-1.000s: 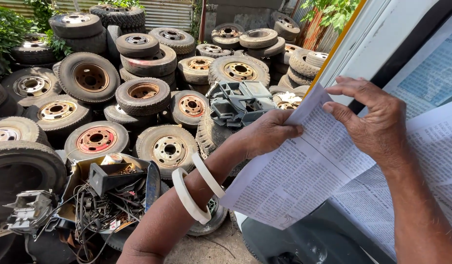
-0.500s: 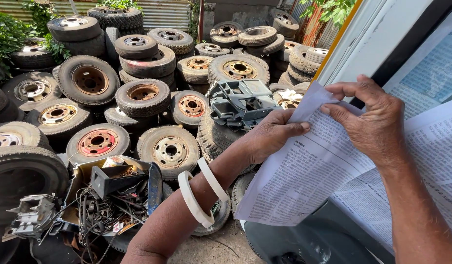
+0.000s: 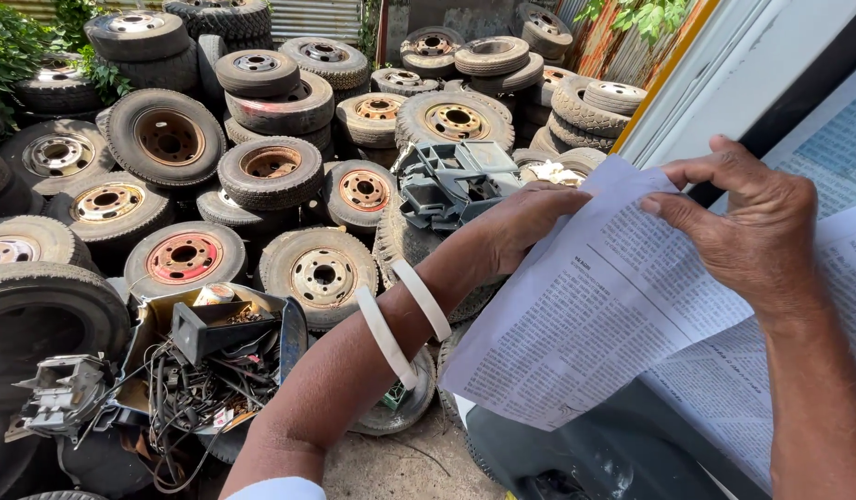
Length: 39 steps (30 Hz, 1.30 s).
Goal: Masking a yellow vehicle with newspaper and tape to prepare for painting or repair.
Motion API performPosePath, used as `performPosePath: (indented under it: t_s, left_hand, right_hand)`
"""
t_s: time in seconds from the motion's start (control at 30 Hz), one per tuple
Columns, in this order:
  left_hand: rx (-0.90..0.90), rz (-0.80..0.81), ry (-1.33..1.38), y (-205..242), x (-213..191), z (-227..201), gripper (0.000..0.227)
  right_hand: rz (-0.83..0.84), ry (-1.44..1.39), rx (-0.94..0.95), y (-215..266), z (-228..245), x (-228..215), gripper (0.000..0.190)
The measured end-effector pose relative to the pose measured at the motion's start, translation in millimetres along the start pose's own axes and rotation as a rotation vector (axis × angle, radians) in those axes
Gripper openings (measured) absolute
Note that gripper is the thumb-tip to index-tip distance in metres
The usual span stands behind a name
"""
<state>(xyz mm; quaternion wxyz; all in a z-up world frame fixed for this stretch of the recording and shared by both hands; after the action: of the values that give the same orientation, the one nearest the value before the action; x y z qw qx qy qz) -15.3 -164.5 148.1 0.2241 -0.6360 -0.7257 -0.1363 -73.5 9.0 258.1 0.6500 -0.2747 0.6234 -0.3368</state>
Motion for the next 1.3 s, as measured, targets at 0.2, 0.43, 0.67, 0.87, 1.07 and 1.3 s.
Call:
performPosePath:
  t_s: [0.2,0.43,0.67,0.87,1.07,1.3]
  left_hand:
    - [0.137,0.017,-0.134,-10,-20,2,0.024]
    - [0.593,-0.492,-0.509,59,-57,-75,0.022]
    - [1.235,-0.795,-0.953,136,-37,-144,0.017]
    - [1.453,-0.788,-1.131,155,-55,-164,0.035]
    - [1.441,-0.581,-0.987,139,-49,-163,0.034]
    - [1.446,-0.72,-0.472,102,22,-70,0.012]
  right_hand:
    - [0.029,-0.159,0.038,-3,-1,-9,0.012]
    - [0.066,-0.285,0.014,-13,15,-21,0.022]
    - [0.061,-0.337,0.083,-17,10,-21,0.042]
    - [0.05,-0.458,0.136,-19,13,-21,0.036]
    - [0.023,-0.327,-0.023,-24,29,-21,0.034]
    - [0.048,-0.48,0.0,-23,20,-15,0.03]
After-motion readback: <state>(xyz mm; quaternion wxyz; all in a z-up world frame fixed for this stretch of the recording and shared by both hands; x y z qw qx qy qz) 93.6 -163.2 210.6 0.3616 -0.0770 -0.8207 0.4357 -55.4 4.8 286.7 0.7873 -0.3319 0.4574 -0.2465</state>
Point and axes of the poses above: each hand's wrist, its own y-axis away from the middle knuckle, its own x-axis out of the palm, z = x × y, the point moved 5 cm from there along -y, towards the middle knuckle, and after that the axes turned 2 degrees about -z, right-handed, at the moved point
